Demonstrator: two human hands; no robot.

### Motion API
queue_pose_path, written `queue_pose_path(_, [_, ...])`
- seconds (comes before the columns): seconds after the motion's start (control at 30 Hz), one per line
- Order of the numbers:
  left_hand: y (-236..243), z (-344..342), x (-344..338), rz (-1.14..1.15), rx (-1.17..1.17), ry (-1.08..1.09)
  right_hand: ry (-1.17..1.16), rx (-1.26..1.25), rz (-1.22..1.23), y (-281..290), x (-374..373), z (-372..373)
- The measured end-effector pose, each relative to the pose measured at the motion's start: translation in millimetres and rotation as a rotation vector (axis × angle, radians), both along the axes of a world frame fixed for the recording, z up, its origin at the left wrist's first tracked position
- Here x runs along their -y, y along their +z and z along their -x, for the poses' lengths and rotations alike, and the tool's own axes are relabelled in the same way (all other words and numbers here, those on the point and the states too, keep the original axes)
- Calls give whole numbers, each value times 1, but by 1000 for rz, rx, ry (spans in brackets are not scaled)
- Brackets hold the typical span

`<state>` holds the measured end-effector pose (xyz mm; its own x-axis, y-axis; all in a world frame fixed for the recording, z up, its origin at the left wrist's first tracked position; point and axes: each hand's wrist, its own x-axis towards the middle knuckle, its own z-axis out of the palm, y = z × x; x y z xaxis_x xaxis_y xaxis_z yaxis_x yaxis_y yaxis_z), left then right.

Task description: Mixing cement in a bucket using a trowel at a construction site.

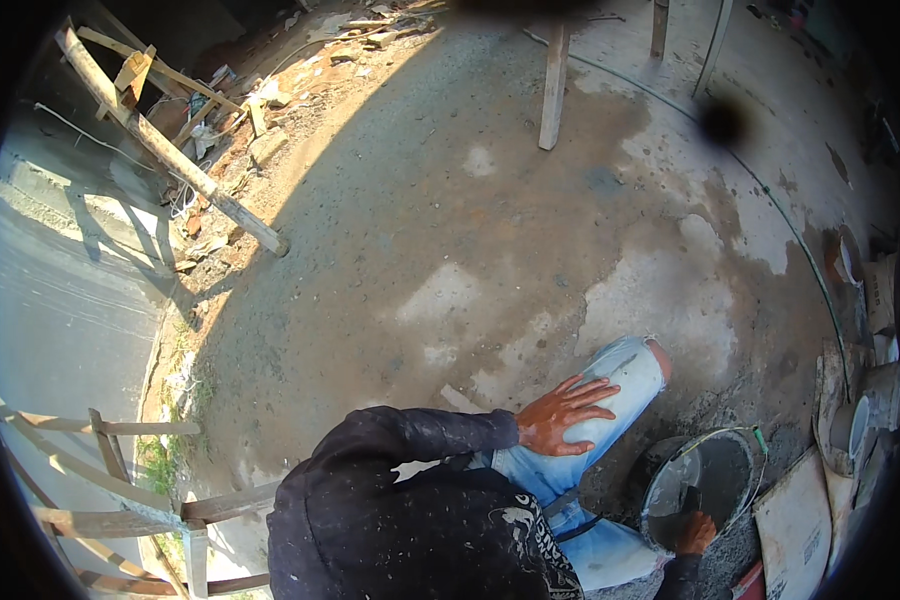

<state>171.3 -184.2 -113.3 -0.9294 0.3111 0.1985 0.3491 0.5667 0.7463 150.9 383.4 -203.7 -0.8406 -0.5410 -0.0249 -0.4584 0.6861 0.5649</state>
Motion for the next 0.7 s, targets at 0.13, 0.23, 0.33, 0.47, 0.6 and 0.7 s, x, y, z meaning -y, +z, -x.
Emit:
queue_pose_path(0.13, [1, -7, 4, 20, 17, 7, -313, 669, 93, 95, 126, 59])
queue_pose_path(0.23, [0, -2, 4, 14, 7, -6, -865, 1062, 288, 130, 168, 73])
queue_pose_path(0.33, [-1, -1, 2, 14, -1, 1, -1016, 1116, 729, 115, 154, 72])
queue_pose_path(0.47, [-2, -2, 3, 34, -14, 8, -1092, 824, 1158, 101, 135, 61])
queue_pose_path(0.6, [5, -4, 6, 18, -17, 18, -539, 198, 586, 71, 81, 43])
queue_pose_path(0.7, [6, -5, 6, 25, -4, 21, -641, 192, 191, 60, 81, 43])
